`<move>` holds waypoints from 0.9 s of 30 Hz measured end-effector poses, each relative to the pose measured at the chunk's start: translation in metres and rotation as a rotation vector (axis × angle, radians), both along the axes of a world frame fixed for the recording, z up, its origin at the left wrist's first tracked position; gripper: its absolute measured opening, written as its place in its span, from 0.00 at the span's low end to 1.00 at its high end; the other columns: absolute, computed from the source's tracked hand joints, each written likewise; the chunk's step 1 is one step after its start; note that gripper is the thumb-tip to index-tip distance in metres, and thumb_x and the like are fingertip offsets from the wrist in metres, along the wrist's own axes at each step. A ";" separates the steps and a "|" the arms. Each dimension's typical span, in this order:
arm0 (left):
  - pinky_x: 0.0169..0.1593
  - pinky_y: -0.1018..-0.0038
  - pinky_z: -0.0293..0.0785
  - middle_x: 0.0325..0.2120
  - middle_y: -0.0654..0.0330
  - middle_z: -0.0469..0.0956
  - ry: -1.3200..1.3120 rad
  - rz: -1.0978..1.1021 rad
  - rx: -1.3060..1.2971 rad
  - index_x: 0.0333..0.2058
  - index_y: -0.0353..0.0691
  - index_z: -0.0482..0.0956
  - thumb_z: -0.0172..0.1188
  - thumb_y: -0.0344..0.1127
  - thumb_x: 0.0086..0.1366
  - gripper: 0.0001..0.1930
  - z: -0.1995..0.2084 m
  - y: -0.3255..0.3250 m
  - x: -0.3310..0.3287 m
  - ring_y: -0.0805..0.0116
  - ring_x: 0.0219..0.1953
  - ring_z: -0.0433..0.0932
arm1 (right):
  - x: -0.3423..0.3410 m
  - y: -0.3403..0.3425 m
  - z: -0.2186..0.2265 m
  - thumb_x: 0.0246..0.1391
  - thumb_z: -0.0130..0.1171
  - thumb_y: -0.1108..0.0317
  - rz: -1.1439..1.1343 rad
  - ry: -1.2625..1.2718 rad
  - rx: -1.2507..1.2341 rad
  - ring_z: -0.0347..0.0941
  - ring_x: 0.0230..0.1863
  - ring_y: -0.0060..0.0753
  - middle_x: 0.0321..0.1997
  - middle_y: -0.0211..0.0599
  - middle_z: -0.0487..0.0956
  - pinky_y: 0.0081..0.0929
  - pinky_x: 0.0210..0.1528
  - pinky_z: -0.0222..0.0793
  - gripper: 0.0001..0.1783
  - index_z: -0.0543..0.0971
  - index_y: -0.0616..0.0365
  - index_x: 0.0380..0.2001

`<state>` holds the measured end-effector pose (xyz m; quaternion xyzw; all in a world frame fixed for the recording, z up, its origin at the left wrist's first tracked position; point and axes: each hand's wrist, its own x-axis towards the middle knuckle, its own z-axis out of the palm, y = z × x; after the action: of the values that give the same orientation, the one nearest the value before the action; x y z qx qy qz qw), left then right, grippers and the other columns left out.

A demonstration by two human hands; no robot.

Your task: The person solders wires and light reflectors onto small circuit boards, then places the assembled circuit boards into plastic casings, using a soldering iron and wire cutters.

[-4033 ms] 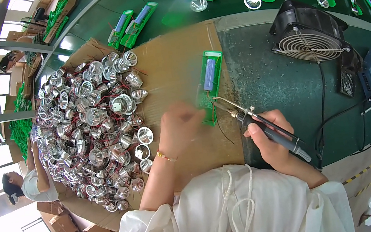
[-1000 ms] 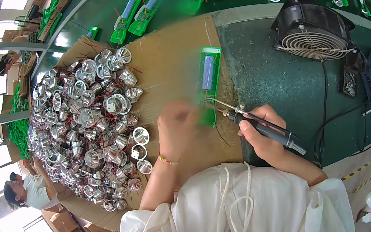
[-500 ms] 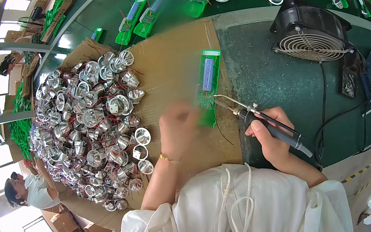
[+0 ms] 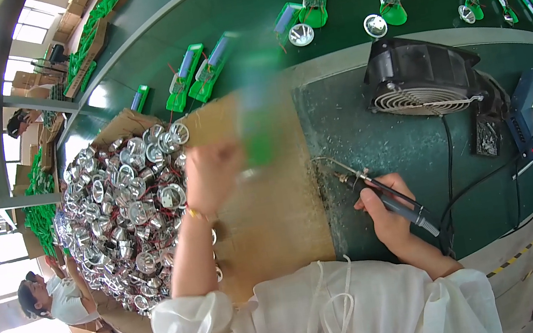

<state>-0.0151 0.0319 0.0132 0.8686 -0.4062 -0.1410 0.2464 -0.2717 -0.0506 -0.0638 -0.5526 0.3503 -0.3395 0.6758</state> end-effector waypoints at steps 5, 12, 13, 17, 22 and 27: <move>0.33 0.65 0.72 0.23 0.54 0.77 -0.246 0.066 0.133 0.26 0.45 0.80 0.55 0.41 0.51 0.09 0.007 -0.094 0.097 0.55 0.29 0.76 | 0.004 0.001 0.002 0.49 0.55 0.73 0.017 -0.042 0.084 0.73 0.22 0.24 0.21 0.38 0.74 0.19 0.25 0.69 0.09 0.66 0.63 0.30; 0.47 0.64 0.62 0.35 0.61 0.70 -0.682 -0.151 -0.065 0.27 0.44 0.80 0.61 0.41 0.47 0.10 -0.036 -0.142 0.082 0.60 0.45 0.65 | 0.001 -0.005 0.003 0.49 0.55 0.74 0.049 -0.012 0.113 0.73 0.23 0.23 0.21 0.37 0.74 0.18 0.24 0.68 0.09 0.66 0.63 0.30; 0.48 0.64 0.61 0.36 0.60 0.70 -0.726 -0.183 0.010 0.26 0.44 0.80 0.61 0.40 0.46 0.09 -0.045 -0.142 0.078 0.60 0.47 0.64 | 0.001 -0.005 0.004 0.49 0.55 0.74 0.047 -0.009 0.114 0.73 0.23 0.23 0.21 0.37 0.74 0.18 0.24 0.68 0.09 0.66 0.63 0.30; 0.48 0.64 0.60 0.35 0.58 0.69 -0.716 -0.089 -0.074 0.21 0.42 0.79 0.57 0.36 0.44 0.06 -0.052 -0.131 0.069 0.59 0.45 0.64 | 0.002 -0.005 0.004 0.49 0.55 0.74 0.047 -0.025 0.125 0.73 0.23 0.24 0.21 0.37 0.74 0.19 0.25 0.68 0.08 0.66 0.63 0.30; 0.47 0.63 0.60 0.31 0.59 0.70 -0.484 -0.144 0.069 0.17 0.43 0.78 0.57 0.35 0.41 0.04 -0.018 -0.038 0.008 0.58 0.42 0.65 | 0.002 -0.006 0.002 0.49 0.54 0.73 0.015 0.005 0.078 0.72 0.21 0.24 0.21 0.38 0.74 0.18 0.23 0.67 0.08 0.66 0.63 0.30; 0.41 0.65 0.62 0.29 0.62 0.70 -0.314 -0.063 -0.158 0.19 0.44 0.75 0.66 0.42 0.41 0.11 0.001 0.062 -0.027 0.60 0.37 0.68 | 0.006 -0.004 0.004 0.50 0.52 0.72 0.011 0.024 0.023 0.71 0.20 0.23 0.19 0.38 0.74 0.17 0.22 0.66 0.07 0.66 0.63 0.30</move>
<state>-0.0421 0.0941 0.0137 0.8447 -0.4765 0.0210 0.2430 -0.2661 -0.0549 -0.0597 -0.5506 0.3593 -0.3250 0.6798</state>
